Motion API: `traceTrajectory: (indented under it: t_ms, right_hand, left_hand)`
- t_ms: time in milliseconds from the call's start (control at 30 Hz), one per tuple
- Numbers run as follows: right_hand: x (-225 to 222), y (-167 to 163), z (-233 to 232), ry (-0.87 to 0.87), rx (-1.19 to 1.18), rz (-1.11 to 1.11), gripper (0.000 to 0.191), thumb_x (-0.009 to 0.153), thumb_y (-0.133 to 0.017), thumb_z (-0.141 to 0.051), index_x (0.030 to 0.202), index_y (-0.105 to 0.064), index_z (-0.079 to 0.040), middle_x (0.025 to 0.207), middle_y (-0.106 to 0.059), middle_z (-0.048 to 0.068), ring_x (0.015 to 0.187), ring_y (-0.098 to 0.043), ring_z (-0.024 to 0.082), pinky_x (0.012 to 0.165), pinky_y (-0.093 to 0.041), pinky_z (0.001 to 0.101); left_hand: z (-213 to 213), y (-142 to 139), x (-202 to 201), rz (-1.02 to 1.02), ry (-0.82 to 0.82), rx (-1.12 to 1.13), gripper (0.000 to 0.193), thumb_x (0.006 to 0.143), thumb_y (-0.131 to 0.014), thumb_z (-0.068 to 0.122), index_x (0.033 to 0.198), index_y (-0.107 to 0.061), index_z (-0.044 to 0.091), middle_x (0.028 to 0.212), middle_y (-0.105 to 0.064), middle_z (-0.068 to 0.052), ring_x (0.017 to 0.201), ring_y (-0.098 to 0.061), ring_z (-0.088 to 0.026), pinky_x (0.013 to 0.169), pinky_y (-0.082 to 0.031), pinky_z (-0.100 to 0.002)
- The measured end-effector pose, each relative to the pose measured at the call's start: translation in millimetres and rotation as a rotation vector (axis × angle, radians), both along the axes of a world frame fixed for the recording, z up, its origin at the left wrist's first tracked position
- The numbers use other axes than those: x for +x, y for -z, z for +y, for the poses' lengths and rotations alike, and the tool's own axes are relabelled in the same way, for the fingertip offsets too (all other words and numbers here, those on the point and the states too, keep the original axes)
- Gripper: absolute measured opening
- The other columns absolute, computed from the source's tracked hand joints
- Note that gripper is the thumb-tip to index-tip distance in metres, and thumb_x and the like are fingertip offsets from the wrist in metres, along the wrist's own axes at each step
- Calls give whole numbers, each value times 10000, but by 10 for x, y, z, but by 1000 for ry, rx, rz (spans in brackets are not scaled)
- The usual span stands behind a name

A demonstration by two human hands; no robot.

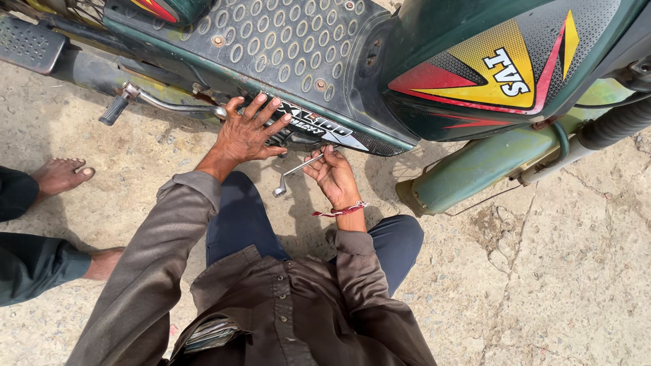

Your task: The person uses a wrench to loosen and remove bolts from the side panel of a motorcycle. They then remove a small cylindrical component from the engine area and walk away with it.

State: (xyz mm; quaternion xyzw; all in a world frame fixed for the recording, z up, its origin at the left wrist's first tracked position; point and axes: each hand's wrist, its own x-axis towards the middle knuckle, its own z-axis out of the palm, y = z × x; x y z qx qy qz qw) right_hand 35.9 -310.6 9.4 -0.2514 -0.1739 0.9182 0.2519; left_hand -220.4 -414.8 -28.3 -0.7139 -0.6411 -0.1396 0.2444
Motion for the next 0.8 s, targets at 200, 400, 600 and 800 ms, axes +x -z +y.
traceTrajectory:
  t_ms: [200, 400, 600, 800]
  right_hand:
    - [-5, 269, 35, -10, 711, -835, 149, 1061, -514, -160, 1027, -561, -23, 848, -690, 107, 769, -718, 245, 624, -598, 376]
    - [176, 366, 18, -2, 855, -897, 176, 1054, -535, -161, 1001, -580, 1, 821, -712, 114, 729, -718, 233, 597, -569, 347]
    - [144, 102, 0, -97, 200, -260, 195, 1072, -504, -185, 962, -567, -37, 896, -657, 134, 862, -754, 307, 746, -659, 455]
    - [37, 256, 82, -93, 84, -59, 183, 1053, -504, -175, 940, -549, -38, 901, -661, 121, 900, -754, 329, 780, -659, 470]
  left_hand:
    - [-4, 23, -7, 5, -1, -14, 1003, 845, -604, 912, 1652, -357, 370, 1759, -115, -38, 1597, 39, -251, 1173, -171, -620]
    - [0, 30, -9, 1, -4, -17, 993, 843, -593, 915, 1648, -370, 378, 1764, -104, -12, 1605, 44, -235, 1187, -166, -609]
    - [1, 4, -10, 32, -13, -10, 994, 849, -621, 915, 1646, -381, 369, 1766, -103, -39, 1603, 39, -248, 1171, -166, -611]
    - [-42, 48, -39, 63, -2, 6, 1050, 881, -618, 944, 1711, -348, 360, 1792, -71, -47, 1629, 48, -256, 1197, -160, -596]
